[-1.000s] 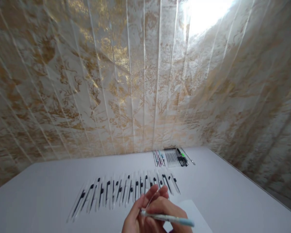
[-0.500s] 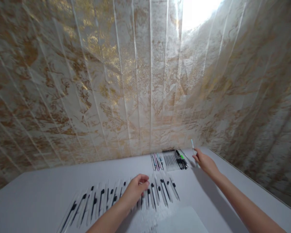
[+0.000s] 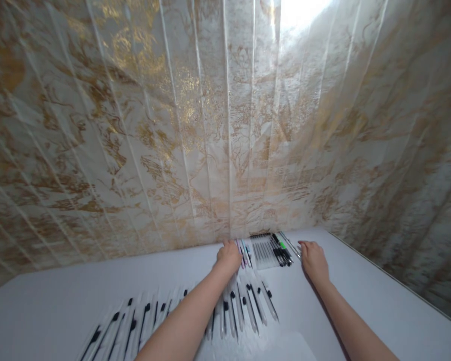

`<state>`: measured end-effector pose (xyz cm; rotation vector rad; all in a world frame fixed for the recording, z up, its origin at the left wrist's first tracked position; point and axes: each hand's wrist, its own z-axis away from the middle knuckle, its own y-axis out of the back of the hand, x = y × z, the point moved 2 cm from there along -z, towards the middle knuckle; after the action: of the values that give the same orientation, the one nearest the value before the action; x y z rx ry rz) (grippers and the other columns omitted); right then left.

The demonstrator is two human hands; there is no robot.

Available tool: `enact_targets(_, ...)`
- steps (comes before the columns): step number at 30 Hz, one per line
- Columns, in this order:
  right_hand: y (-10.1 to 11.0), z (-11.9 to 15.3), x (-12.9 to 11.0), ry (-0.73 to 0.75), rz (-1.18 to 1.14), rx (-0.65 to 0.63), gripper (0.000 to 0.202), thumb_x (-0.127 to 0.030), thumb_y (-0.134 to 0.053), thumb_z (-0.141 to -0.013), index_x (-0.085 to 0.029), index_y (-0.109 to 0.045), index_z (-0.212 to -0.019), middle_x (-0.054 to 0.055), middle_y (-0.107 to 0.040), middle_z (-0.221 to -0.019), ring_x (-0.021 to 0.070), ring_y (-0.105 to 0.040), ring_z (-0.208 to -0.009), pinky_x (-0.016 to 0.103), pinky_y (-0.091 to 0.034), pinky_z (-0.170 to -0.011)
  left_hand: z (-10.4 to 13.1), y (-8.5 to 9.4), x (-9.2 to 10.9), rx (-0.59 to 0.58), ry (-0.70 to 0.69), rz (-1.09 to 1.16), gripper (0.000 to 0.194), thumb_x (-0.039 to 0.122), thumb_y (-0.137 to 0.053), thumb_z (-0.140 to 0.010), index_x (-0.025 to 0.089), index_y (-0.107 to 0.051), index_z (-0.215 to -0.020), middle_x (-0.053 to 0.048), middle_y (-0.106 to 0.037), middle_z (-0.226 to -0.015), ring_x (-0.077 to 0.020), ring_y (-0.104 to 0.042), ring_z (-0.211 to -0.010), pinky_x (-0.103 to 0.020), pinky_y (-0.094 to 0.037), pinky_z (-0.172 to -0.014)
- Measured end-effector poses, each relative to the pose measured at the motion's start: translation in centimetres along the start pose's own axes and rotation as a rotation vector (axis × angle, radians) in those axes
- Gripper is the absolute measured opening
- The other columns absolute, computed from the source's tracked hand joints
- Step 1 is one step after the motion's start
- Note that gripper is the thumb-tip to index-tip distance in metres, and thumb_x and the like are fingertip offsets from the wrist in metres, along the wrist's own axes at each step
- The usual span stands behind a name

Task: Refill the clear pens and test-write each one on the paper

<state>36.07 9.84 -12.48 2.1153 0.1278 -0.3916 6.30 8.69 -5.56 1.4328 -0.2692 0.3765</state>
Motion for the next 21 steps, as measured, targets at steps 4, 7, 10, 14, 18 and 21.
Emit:
enact_targets(4,-0.1,0.3,1.4,-0.022,-0.084,0.105,0.014,-0.025,-0.054,-0.095,-0.015,-0.063,-0.098,0.004,-0.065,-0.097,0.0199,-0.062,-0.094,0.042,-0.049,-0.087,-0.7,-0.2,0.2,-0.009,0.026,-0.072,0.035,0.033,-0.059,-0.089,0.018,-0.054,-0.121,-0.008,-0.057,-0.124,-0.0224,-0.06,-0.104,-0.044,-0.052,-0.087)
enact_targets(7,-0.4,0.3,1.8,-0.044,-0.142,0.158,0.016,-0.028,-0.055,-0.094,-0.015,-0.063,-0.097,0.004,-0.066,-0.098,0.0194,-0.063,-0.092,0.041,-0.05,-0.085,-1.1,-0.2,-0.1,-0.004,0.043,-0.108,0.035,0.034,-0.058,-0.089,0.018,-0.054,-0.121,-0.008,-0.057,-0.124,-0.0224,-0.06,-0.104,-0.044,-0.052,-0.086)
enact_targets(10,-0.7,0.3,2.0,-0.059,-0.18,0.183,0.016,-0.028,-0.056,-0.094,-0.014,-0.063,-0.097,0.004,-0.066,-0.099,0.0193,-0.063,-0.092,0.041,-0.051,-0.084,-1.6,-0.1,-0.3,0.004,0.062,-0.142,0.036,0.034,-0.059,-0.089,0.018,-0.054,-0.121,-0.008,-0.057,-0.124,-0.0225,-0.06,-0.104,-0.044,-0.052,-0.086)
enact_targets(14,-1.0,0.3,2.2,-0.081,-0.204,0.19,0.016,-0.027,-0.057,-0.093,-0.014,-0.063,-0.101,0.005,-0.066,-0.102,0.0197,-0.064,-0.093,0.041,-0.052,-0.084,-2.9,0.2,-0.6,-0.022,0.089,-0.197,0.035,0.034,-0.059,-0.089,0.016,-0.055,-0.12,-0.009,-0.058,-0.121,-0.0219,-0.06,-0.102,-0.043,-0.052,-0.085)
enact_targets(18,-1.2,0.3,2.4,-0.098,-0.221,0.183,0.018,-0.028,-0.058,-0.093,-0.015,-0.062,-0.105,0.006,-0.065,-0.107,0.0203,-0.064,-0.095,0.042,-0.052,-0.084,-3.5,0.5,-1.2,-0.027,0.082,-0.266,0.034,0.034,-0.059,-0.089,0.016,-0.056,-0.118,-0.009,-0.059,-0.12,-0.0217,-0.061,-0.102,-0.042,-0.052,-0.085)
enact_targets(21,-1.2,0.2,2.3,-0.112,-0.239,0.179,0.02,-0.028,-0.058,-0.093,-0.015,-0.062,-0.107,0.006,-0.064,-0.11,0.0207,-0.063,-0.096,0.042,-0.052,-0.084,-3.0,0.7,-1.9,0.007,0.037,-0.324,0.036,0.034,-0.059,-0.089,0.016,-0.055,-0.12,-0.009,-0.058,-0.122,-0.0226,-0.06,-0.104,-0.044,-0.052,-0.086)
